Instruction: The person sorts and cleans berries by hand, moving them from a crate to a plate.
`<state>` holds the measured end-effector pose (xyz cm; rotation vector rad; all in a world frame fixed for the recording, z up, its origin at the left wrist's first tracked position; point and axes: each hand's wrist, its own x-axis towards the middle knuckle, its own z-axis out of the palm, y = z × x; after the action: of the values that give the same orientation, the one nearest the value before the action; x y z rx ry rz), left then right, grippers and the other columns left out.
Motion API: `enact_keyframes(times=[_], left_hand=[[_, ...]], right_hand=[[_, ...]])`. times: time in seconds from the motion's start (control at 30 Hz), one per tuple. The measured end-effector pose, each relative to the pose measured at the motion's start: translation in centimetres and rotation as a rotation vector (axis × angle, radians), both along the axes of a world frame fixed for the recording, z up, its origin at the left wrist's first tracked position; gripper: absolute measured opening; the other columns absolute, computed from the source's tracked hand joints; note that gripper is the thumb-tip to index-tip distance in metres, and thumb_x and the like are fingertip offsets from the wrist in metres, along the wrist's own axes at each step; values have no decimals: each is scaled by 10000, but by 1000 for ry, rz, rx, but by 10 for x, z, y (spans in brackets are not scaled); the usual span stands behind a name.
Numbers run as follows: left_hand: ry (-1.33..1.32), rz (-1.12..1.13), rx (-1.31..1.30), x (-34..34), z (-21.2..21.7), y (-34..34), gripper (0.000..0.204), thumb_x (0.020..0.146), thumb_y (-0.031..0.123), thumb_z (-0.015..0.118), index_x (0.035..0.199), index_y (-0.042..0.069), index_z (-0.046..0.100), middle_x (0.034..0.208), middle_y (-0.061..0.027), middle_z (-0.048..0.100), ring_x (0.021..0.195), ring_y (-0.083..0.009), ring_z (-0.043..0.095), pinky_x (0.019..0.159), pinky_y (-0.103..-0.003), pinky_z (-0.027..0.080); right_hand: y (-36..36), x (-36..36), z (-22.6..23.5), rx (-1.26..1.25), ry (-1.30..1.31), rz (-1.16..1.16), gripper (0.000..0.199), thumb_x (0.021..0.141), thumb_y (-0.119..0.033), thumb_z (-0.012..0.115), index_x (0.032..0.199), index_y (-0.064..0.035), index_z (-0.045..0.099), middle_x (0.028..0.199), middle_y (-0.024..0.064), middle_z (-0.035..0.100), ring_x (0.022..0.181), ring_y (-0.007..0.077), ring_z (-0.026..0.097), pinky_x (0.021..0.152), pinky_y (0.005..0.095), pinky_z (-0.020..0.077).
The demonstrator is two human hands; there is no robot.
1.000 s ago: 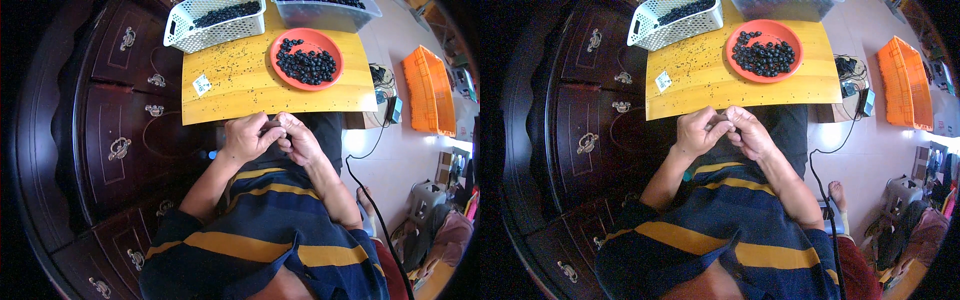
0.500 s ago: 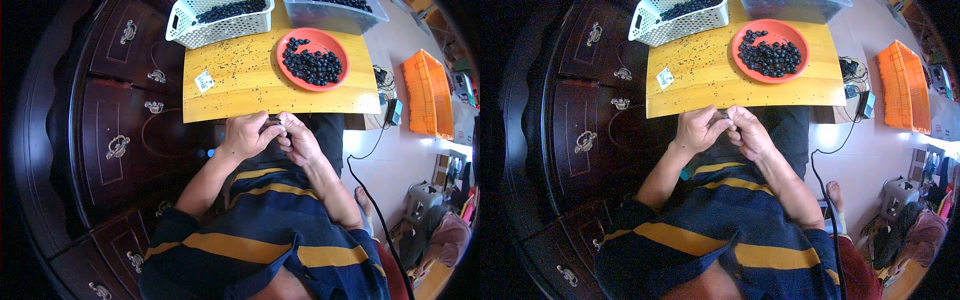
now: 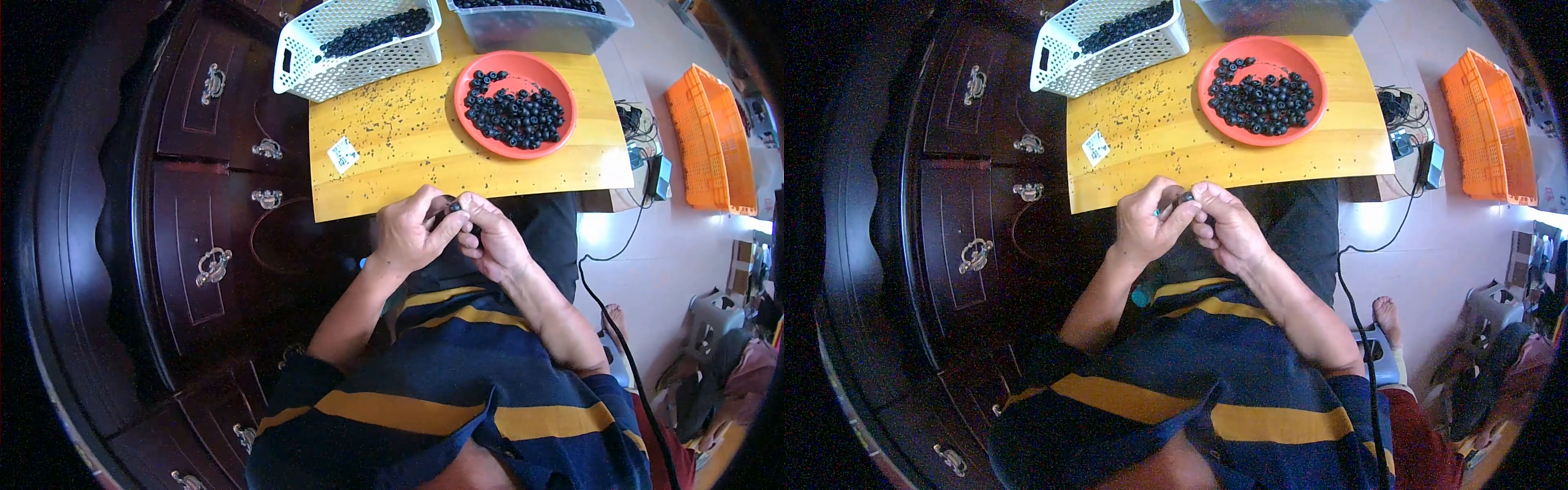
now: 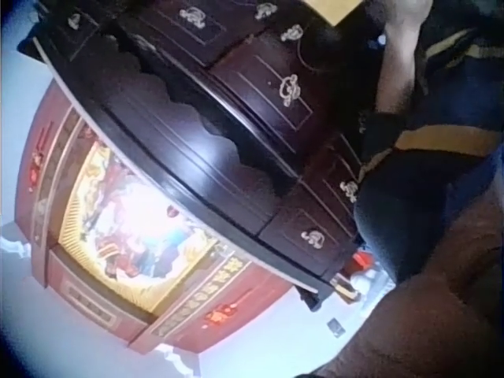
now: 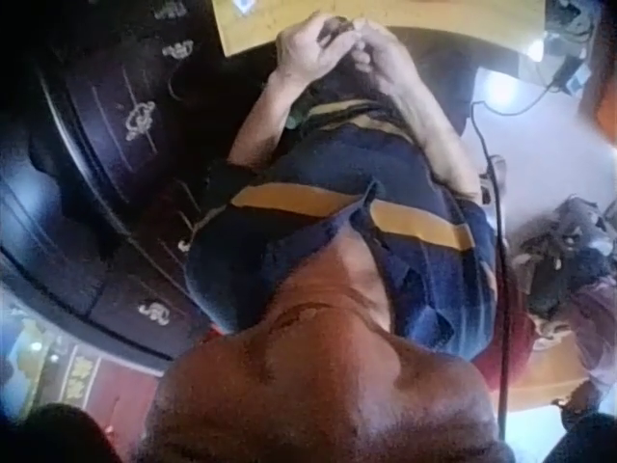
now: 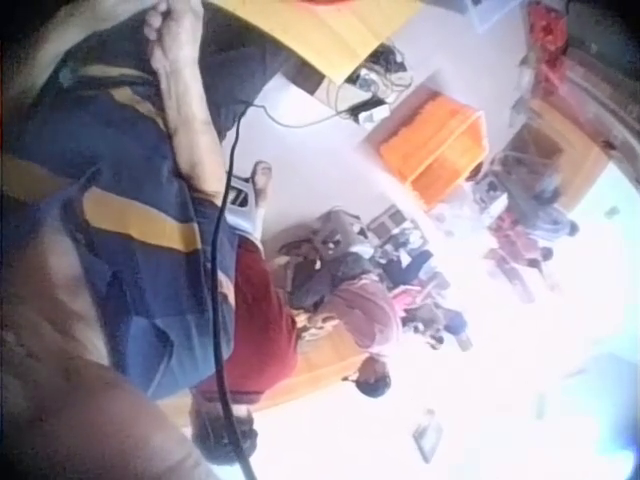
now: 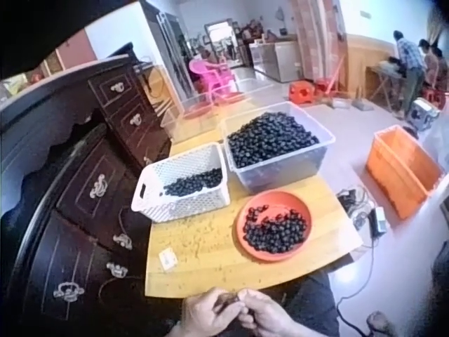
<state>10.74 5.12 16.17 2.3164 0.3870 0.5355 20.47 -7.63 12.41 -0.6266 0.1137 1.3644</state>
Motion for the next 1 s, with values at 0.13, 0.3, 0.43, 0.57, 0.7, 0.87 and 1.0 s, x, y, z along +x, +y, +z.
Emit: enact_keyframes(times=[0.13, 0.3, 0.43, 0.57, 0.7, 0.87, 1.0], left_hand=[[-28, -66, -20, 3, -8, 7, 216, 848, 198, 770, 943, 66, 627, 650, -58, 649, 556, -214, 655, 519, -342, 500], [153, -72, 180, 20, 21, 42, 199, 853, 229, 759, 929, 75, 658, 689, -97, 661, 611, -281, 677, 553, -383, 528], [124, 197, 418, 55, 67, 102, 264, 858, 273, 758, 1024, 77, 700, 721, -111, 690, 630, -272, 694, 577, -386, 536], [-148, 335, 493, 84, 104, 119, 322, 839, 233, 787, 1092, 60, 691, 643, -44, 597, 541, -164, 585, 556, -321, 489], [2, 177, 403, 72, 103, 82, 255, 826, 133, 783, 1058, 63, 706, 647, -60, 601, 551, -158, 592, 553, -320, 487], [156, -3, 194, 43, 55, 35, 202, 837, 140, 776, 1012, 77, 698, 649, -84, 634, 559, -216, 636, 541, -349, 496], [295, -85, 98, 32, 33, 6, 274, 828, 139, 771, 1085, 77, 701, 702, -87, 673, 603, -195, 666, 572, -332, 515]], right_hand=[[1, 3, -5, 23, 59, 44, 178, 1046, -290, 521, 986, -131, 574, 770, -50, 503, 579, 36, 428, 449, 168, 286], [0, 9, -11, 42, 121, 43, 255, 1054, -328, 493, 1081, -97, 600, 800, -36, 526, 624, 59, 471, 493, 189, 355], [0, 14, -20, 44, 152, -11, 355, 1064, -357, 462, 1192, -60, 606, 901, 1, 626, 735, 106, 599, 573, 210, 457], [-3, 21, -18, 90, 214, -87, 402, 1062, -373, 453, 1231, -36, 593, 1091, 92, 673, 910, 192, 671, 628, 253, 527], [-4, 25, -18, 199, 290, -107, 444, 1056, -392, 458, 1288, -33, 578, 1240, 145, 658, 1088, 255, 668, 823, 342, 583], [-2, 25, -11, 220, 334, -106, 430, 1049, -390, 479, 1260, -34, 593, 1215, 128, 655, 1103, 256, 652, 915, 394, 560], [0, 19, -9, 95, 345, -145, 374, 1068, -374, 441, 1191, -76, 629, 1090, 54, 655, 1013, 184, 636, 908, 369, 540]])
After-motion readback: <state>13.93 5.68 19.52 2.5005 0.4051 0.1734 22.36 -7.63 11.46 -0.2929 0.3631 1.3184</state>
